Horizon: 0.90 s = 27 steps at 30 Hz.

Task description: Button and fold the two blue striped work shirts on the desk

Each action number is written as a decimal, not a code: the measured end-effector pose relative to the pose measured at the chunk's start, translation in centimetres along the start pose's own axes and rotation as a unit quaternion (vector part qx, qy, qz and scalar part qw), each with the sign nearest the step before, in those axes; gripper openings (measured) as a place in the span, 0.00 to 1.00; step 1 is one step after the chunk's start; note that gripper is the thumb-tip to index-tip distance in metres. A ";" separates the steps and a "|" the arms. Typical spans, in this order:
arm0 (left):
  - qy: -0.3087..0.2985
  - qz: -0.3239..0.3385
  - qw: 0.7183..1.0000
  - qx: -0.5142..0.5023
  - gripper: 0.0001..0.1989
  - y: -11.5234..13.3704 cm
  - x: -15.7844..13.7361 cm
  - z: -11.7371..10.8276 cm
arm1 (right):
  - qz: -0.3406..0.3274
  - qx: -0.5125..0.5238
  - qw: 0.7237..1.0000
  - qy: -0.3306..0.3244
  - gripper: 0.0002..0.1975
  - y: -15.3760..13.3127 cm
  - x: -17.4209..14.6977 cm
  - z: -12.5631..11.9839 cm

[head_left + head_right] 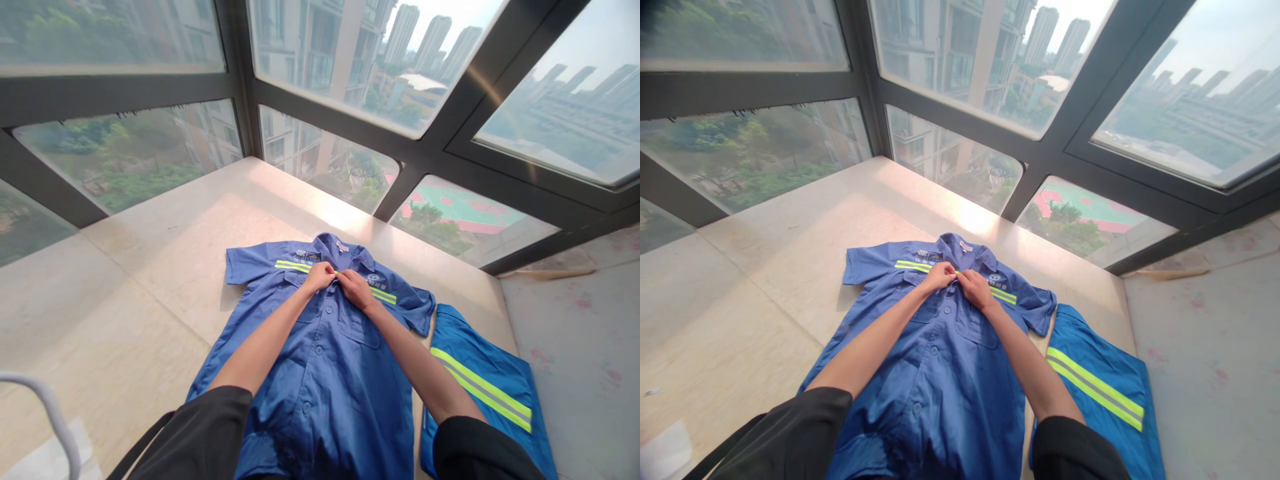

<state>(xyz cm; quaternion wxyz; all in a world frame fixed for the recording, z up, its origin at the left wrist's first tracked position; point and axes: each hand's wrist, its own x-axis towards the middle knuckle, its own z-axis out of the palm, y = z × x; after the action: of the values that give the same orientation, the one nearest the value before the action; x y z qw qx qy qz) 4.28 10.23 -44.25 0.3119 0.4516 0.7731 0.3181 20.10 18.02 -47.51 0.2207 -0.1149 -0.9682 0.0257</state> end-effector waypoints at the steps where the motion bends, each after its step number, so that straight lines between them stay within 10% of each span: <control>1: 0.000 0.001 1.000 0.004 0.03 0.0 -0.1 0.0 | 0.000 0.000 1.000 -0.003 0.15 0.0 0.0 0.0; 14: 0.046 0.099 0.993 0.048 0.10 0.4 -4.3 0.5 | -0.011 0.010 1.000 -0.011 0.15 0.2 0.1 0.2; 27: 0.111 0.061 0.971 0.203 0.10 1.5 -5.7 2.6 | 0.002 0.019 1.000 -0.004 0.14 0.2 0.0 0.2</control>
<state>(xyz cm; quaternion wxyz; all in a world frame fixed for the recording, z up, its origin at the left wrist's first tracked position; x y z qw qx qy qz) 9.29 6.24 -43.49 0.1065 0.5136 0.8221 0.2212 20.05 18.23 -47.72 0.2192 -0.1125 -0.9681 0.0454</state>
